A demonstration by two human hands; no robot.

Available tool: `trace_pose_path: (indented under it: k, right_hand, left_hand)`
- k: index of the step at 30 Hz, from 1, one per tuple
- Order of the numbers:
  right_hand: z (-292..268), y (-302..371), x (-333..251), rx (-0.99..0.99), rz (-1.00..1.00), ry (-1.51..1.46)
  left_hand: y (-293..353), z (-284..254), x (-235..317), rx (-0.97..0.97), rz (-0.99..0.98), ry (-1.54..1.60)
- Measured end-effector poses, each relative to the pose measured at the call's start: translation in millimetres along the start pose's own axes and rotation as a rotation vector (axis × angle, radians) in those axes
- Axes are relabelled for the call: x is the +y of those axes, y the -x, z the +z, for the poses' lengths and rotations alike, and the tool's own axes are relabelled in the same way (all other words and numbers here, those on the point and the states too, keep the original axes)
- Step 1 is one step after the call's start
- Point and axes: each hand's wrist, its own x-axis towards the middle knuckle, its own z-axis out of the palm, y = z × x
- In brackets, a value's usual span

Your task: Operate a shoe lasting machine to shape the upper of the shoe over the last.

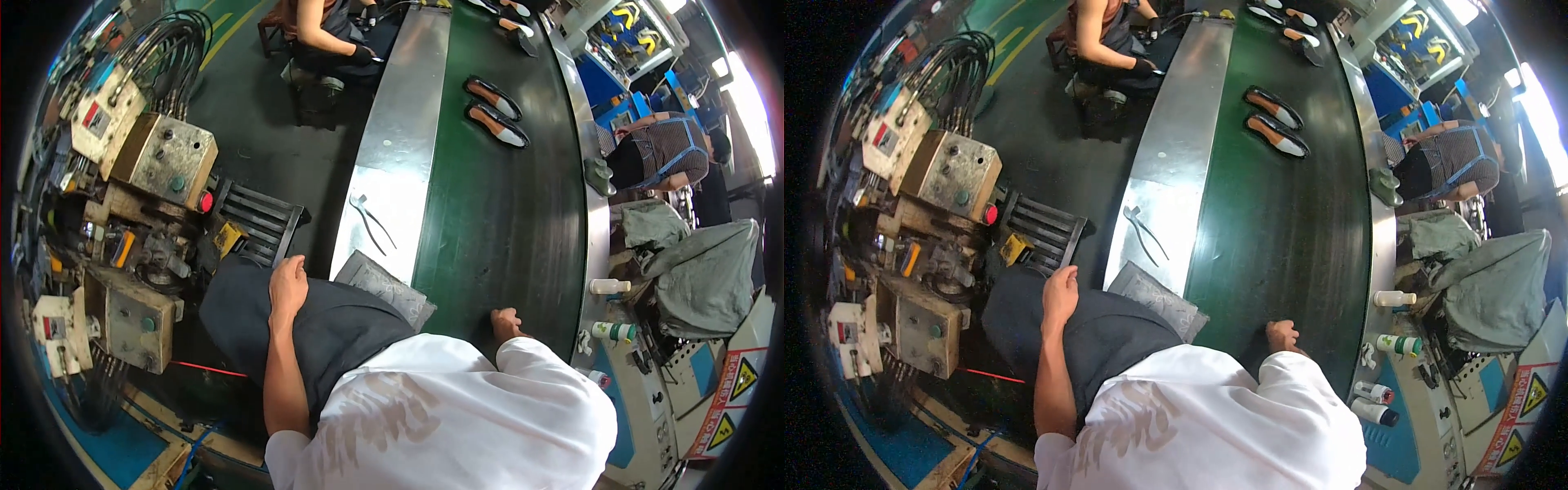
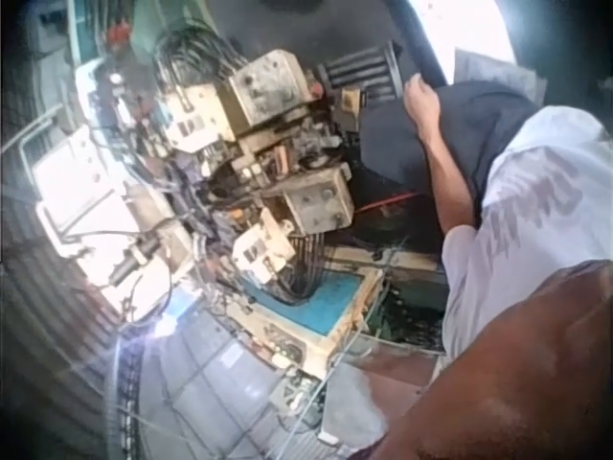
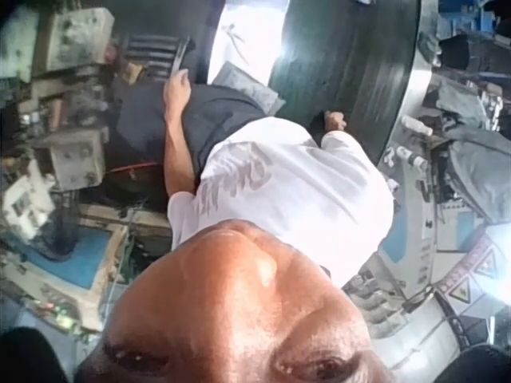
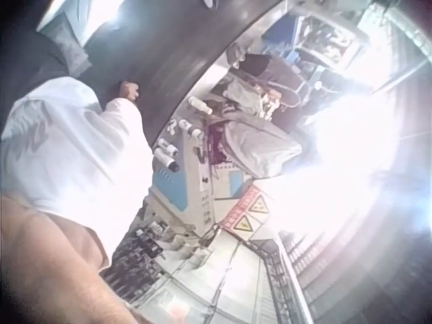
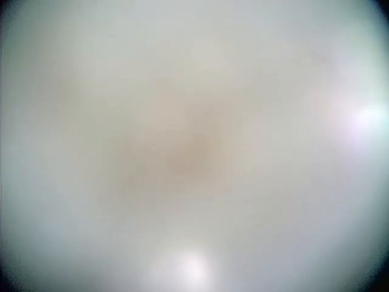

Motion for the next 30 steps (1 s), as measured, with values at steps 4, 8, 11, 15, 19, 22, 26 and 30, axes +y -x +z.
trace_pose_path:
  k: [4,8,11,15,19,22,26,30]
  right_hand:
    - [-50.1,-49.3,-47.6,0.064,-0.120,-0.193]
    - [-68.5,-49.6,-125.6,0.248,-0.248,-0.108]
    - [-39.5,-128.8,-146.0,0.703,-0.022,-0.050]
    - [-13.1,-76.0,-180.8,0.623,0.004,0.001]
    - [-16.6,-64.0,-181.8,0.525,-0.011,0.070]
    - [-6.1,-102.4,-180.5,1.011,0.087,-0.224]
    - [21.4,-101.0,-204.6,0.428,0.424,1.315]
    - [12.2,-107.6,-199.9,0.091,0.545,1.772]
  left_hand:
    - [-13.2,14.7,4.4,-0.054,-0.021,0.072]
    - [-17.1,18.2,2.6,-0.071,-0.035,0.067]
    - [-35.3,32.6,28.0,-0.077,0.003,0.093]
    - [-20.7,23.6,15.9,-0.034,-0.086,0.027]
    - [-16.8,20.8,14.7,-0.034,-0.110,0.031]
    - [-23.2,26.6,18.9,-0.033,-0.053,0.088]
    - [-14.4,18.5,9.7,-0.015,-0.068,0.054]
    - [-18.8,20.9,13.9,-0.025,-0.032,0.080]
